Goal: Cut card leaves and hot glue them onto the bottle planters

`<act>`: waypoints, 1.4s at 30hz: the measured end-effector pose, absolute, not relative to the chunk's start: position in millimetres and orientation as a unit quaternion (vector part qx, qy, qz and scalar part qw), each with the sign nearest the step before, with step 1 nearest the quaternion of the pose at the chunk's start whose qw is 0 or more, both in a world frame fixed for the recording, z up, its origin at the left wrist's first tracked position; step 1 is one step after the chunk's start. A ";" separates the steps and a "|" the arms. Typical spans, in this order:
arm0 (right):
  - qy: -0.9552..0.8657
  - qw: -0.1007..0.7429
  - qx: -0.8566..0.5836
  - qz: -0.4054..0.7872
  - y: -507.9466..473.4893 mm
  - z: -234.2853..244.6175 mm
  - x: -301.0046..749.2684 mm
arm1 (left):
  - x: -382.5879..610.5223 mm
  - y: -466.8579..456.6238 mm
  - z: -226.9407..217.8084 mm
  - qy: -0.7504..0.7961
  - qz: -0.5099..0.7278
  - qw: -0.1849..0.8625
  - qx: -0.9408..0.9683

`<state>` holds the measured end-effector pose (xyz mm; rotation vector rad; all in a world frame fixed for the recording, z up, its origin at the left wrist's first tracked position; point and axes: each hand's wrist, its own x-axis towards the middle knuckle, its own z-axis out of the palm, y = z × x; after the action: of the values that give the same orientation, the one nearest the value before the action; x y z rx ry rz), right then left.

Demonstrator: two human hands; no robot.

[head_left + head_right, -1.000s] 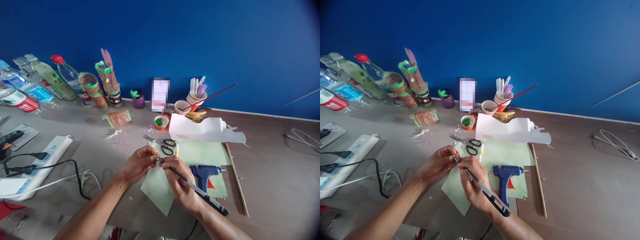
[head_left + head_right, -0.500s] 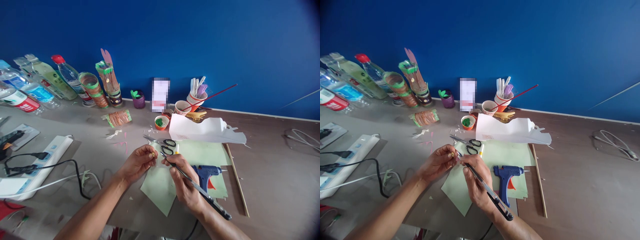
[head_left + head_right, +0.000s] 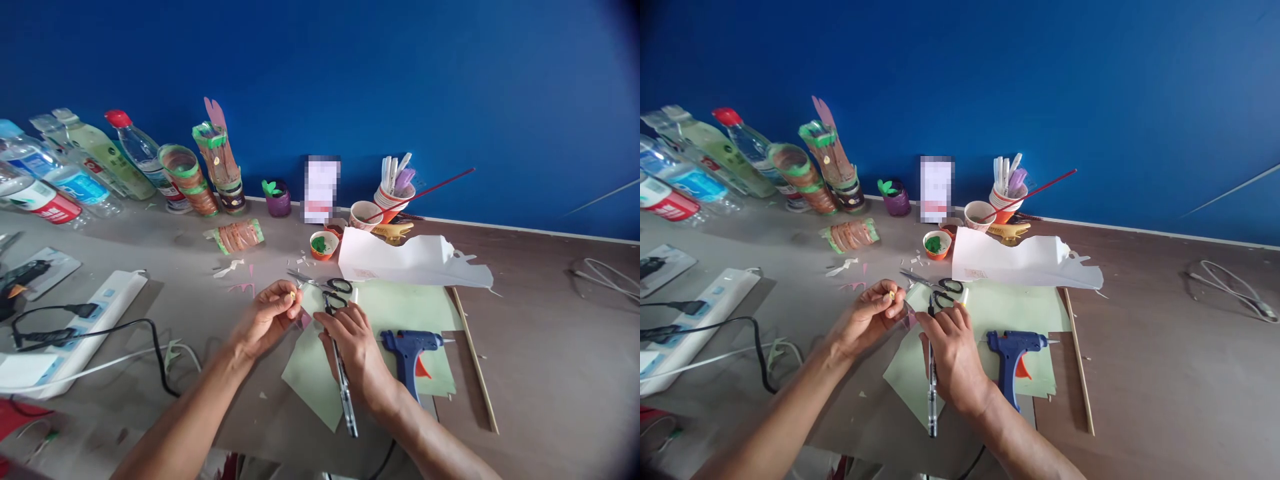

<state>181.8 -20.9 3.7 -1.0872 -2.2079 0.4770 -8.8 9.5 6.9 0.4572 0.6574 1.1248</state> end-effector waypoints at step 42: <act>-0.907 0.208 -0.325 0.170 -26.5 11.0 178.5 | -31.8 21.5 7.3 0.462 0.598 0.587 0.290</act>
<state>178.5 -26.5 11.0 -0.9060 -2.5233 0.4738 -31.8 21.5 7.3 0.6749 1.0778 1.3940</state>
